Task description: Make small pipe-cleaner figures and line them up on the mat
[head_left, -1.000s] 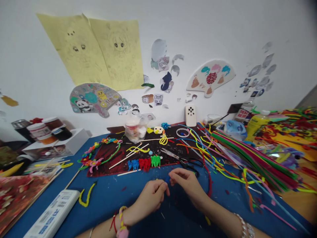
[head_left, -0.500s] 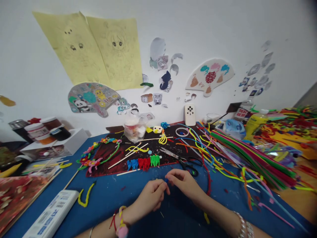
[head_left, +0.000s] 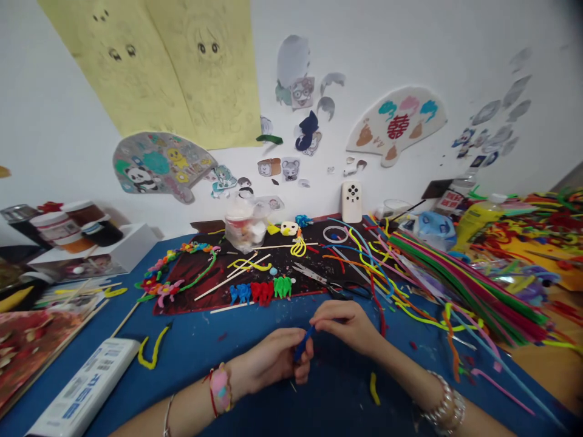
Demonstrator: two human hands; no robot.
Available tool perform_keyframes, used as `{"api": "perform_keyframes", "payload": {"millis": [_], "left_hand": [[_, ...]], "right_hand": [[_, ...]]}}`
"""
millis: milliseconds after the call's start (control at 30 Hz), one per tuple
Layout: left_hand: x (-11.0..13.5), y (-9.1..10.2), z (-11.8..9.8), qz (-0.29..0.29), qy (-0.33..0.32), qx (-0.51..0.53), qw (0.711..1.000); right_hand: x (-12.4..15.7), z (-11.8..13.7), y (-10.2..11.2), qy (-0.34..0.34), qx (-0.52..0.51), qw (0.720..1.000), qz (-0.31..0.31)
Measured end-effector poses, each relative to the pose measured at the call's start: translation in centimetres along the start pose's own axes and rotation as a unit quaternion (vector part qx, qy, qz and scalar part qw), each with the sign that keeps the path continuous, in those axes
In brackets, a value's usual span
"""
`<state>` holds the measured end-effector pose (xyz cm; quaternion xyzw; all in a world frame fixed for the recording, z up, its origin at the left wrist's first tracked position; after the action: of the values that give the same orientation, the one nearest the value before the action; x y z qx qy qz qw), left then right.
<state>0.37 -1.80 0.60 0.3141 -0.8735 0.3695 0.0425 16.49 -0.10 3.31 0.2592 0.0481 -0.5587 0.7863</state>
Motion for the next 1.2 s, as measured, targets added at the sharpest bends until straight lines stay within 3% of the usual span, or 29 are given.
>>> {"api": "perform_keyframes", "payload": {"millis": [133, 267, 500, 833, 933, 1067, 1200], "left_hand": [[-0.2, 0.2, 0.2, -0.013, -0.010, -0.002, 1.000], [-0.4, 0.7, 0.2, -0.033, -0.027, -0.030, 0.999], [-0.7, 1.0, 0.1, -0.051, -0.027, -0.030, 0.998], [-1.2, 1.8, 0.3, -0.055, -0.062, -0.116, 0.990], [-1.0, 1.7, -0.2, -0.052, -0.077, -0.183, 0.979], [-0.9, 1.7, -0.8, -0.059, -0.112, -0.297, 0.946], [-1.1, 1.5, -1.0, -0.041, -0.113, -0.272, 0.955]], "right_hand": [[0.2, -0.1, 0.6, 0.091, 0.095, 0.991, 0.027], [0.7, -0.3, 0.7, 0.196, 0.236, 0.951, 0.041], [0.9, -0.8, 1.2, 0.259, 0.344, 0.902, 0.029], [0.8, -1.3, 2.6, 0.248, 0.425, 0.870, 0.002], [0.8, -1.0, 2.6, 0.256, 0.434, 0.864, -0.023], [0.8, -0.7, 2.2, 0.236, 0.420, 0.874, -0.069], [0.9, -0.6, 2.0, 0.231, 0.398, 0.884, -0.083]]}}
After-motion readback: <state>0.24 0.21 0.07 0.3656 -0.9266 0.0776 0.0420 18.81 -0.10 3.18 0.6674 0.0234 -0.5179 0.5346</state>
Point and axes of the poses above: each hand's wrist, its own x-axis away from the middle knuckle, its own y-axis out of the back of the hand, z = x × y, the point moved 3 cm from there along -x, towards the middle knuckle
